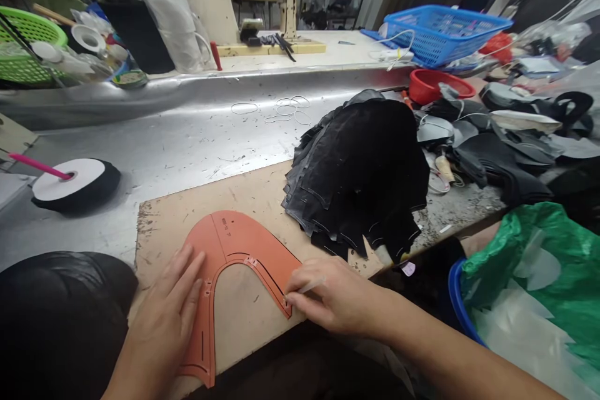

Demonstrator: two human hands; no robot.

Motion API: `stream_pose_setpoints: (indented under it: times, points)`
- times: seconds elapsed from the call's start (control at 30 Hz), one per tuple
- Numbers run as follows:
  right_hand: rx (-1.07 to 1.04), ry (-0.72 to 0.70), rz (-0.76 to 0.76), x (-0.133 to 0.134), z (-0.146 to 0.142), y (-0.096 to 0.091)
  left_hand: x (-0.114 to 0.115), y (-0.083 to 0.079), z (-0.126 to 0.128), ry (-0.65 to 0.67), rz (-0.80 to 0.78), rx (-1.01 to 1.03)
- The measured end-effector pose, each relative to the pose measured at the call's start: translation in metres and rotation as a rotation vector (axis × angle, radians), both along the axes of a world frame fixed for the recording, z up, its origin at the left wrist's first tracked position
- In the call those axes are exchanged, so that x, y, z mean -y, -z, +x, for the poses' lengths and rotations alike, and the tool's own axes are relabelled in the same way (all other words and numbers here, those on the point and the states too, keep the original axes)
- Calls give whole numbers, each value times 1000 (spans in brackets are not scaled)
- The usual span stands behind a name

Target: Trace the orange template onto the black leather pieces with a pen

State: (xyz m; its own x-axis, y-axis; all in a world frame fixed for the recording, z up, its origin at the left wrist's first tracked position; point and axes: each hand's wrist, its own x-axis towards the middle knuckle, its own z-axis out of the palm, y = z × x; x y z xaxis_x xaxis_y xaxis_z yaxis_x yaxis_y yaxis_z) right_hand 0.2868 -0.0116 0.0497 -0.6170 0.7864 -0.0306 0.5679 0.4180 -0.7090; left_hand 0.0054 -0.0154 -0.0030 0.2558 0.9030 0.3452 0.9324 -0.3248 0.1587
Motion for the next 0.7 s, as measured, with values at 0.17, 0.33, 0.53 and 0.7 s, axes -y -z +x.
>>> stream_pose_setpoints:
  times: [0.17, 0.33, 0.53, 0.7]
  points:
    - [44, 57, 39, -5, 7, -1, 0, 2, -1, 17, 24, -23]
    - [47, 21, 12, -4, 7, -2, 1, 1, -1, 14, 33, -50]
    - [103, 247, -2, -14, 25, -11, 1, -2, -2, 3, 4, -18]
    - [-186, 154, -80, 0, -21, -14, -1, -6, -6, 27, -74, 49]
